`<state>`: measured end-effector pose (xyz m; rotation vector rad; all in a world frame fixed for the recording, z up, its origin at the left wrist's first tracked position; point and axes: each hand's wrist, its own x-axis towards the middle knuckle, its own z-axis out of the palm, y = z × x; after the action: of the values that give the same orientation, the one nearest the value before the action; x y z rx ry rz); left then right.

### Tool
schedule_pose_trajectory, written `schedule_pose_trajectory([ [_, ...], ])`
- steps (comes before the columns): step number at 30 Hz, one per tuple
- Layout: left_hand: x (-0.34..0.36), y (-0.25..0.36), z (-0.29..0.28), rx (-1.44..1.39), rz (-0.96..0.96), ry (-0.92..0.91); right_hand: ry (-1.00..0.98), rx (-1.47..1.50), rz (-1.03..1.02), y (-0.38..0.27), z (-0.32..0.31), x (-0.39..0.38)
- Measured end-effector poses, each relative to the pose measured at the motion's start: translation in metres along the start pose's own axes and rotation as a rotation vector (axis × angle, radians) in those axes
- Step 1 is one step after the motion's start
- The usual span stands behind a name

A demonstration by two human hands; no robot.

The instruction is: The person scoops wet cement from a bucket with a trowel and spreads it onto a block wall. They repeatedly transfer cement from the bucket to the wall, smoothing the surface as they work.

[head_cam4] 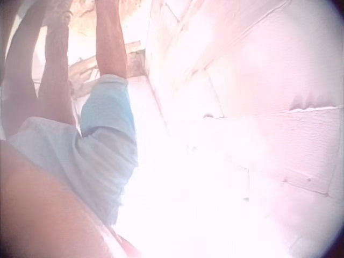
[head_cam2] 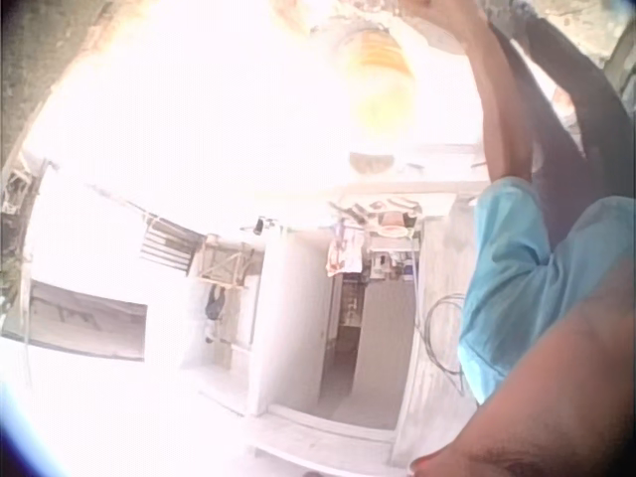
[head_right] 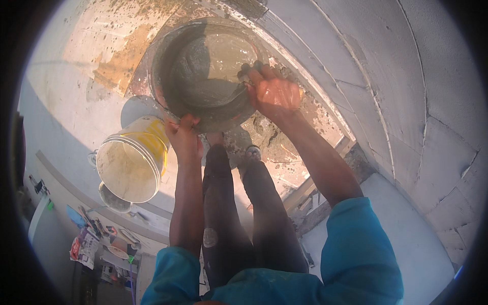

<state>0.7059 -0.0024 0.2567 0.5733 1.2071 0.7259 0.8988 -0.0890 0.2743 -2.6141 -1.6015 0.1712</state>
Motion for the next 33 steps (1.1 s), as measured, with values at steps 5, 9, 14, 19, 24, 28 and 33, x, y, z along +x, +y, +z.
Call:
schedule_pose_trajectory([
  [5,-0.011,0.028,0.021,0.012,-0.072,0.103,0.129,0.018,0.018,0.003,-0.054,-0.025],
  [9,-0.010,0.035,0.011,0.065,-0.106,0.212,0.014,0.230,0.029,0.009,-0.114,-0.020],
  [14,-0.005,0.033,-0.014,0.126,-0.137,0.177,-0.563,0.718,0.221,0.088,-0.087,0.046],
  [19,-0.031,0.058,-0.031,0.137,-0.037,0.246,0.001,0.636,0.525,0.100,-0.194,0.102],
  [24,-0.067,0.090,0.000,0.102,-0.052,0.106,-0.374,0.190,0.210,0.024,-0.248,0.018],
  [28,-0.093,0.092,0.039,-0.005,0.067,0.000,-0.230,0.042,0.047,-0.004,-0.175,-0.023],
  [33,-0.102,0.105,0.052,-0.015,-0.009,-0.013,0.249,-0.043,-0.074,0.002,-0.176,-0.038],
])
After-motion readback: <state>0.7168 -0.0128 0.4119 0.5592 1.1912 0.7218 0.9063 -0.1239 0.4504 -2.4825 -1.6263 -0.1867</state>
